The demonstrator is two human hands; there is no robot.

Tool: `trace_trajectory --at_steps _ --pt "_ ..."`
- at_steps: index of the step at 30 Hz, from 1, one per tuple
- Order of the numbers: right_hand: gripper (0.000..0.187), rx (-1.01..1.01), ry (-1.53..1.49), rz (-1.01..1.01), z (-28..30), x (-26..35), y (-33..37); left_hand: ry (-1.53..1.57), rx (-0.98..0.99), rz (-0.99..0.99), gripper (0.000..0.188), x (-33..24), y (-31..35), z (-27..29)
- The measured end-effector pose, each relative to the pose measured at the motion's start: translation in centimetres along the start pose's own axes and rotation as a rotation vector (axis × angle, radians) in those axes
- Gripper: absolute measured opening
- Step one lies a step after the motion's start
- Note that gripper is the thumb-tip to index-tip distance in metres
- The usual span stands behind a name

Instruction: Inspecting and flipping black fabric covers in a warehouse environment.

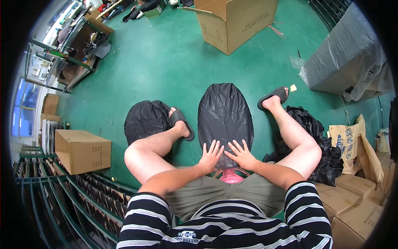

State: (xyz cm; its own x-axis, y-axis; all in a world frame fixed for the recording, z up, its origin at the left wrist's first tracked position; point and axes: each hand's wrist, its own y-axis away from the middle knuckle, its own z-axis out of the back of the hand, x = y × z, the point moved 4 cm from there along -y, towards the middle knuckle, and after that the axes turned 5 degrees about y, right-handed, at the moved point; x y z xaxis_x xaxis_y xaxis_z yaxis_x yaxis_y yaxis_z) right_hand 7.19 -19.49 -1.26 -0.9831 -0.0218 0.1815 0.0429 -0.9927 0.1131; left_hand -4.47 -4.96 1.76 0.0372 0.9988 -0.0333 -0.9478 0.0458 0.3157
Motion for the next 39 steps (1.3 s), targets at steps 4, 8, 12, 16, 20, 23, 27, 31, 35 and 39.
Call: trace_trajectory --at_steps 4,8,12,16,20,23,27,31,35,39 --pt "0.079 -0.105 0.082 0.003 0.0 0.0 -0.5 0.519 0.011 0.037 0.103 3.6 -2.3 4.0" --pt "0.075 -0.030 -0.017 -0.017 0.6 -0.4 -0.2 0.518 -0.636 0.397 0.076 10.2 -9.0 6.6" --pt "0.077 -0.035 0.047 0.001 0.5 -0.1 -0.4 0.665 -0.764 0.817 0.074 16.9 -14.0 4.3" --pt "0.086 -0.116 -0.003 -0.033 0.2 0.2 -0.6 0.840 -0.679 0.804 0.053 17.9 -15.3 1.6" --pt "0.090 -0.038 -0.059 -0.032 0.3 0.0 0.0 0.852 -0.696 0.826 0.047 17.4 -15.4 1.2" --pt "0.091 -0.048 -0.024 -0.013 0.0 0.0 -0.1 0.986 -0.626 0.876 0.048 18.4 -15.5 0.7" --pt "0.074 -0.064 -0.103 0.003 0.3 0.0 -0.3 1.067 -0.514 0.868 0.049 19.9 -15.4 -0.3" --pt "0.076 -0.097 -0.095 0.002 0.1 0.0 -0.2 0.754 -0.283 0.889 0.048 20.5 -17.0 1.7" --pt "0.076 -0.050 -0.125 -0.008 0.3 -0.2 0.4 0.418 -0.739 0.398 0.049 17.2 -21.3 9.6" --pt "0.072 -0.130 -0.067 0.006 -0.6 0.0 0.2 0.578 -0.354 0.593 0.052 18.2 -22.8 5.0"
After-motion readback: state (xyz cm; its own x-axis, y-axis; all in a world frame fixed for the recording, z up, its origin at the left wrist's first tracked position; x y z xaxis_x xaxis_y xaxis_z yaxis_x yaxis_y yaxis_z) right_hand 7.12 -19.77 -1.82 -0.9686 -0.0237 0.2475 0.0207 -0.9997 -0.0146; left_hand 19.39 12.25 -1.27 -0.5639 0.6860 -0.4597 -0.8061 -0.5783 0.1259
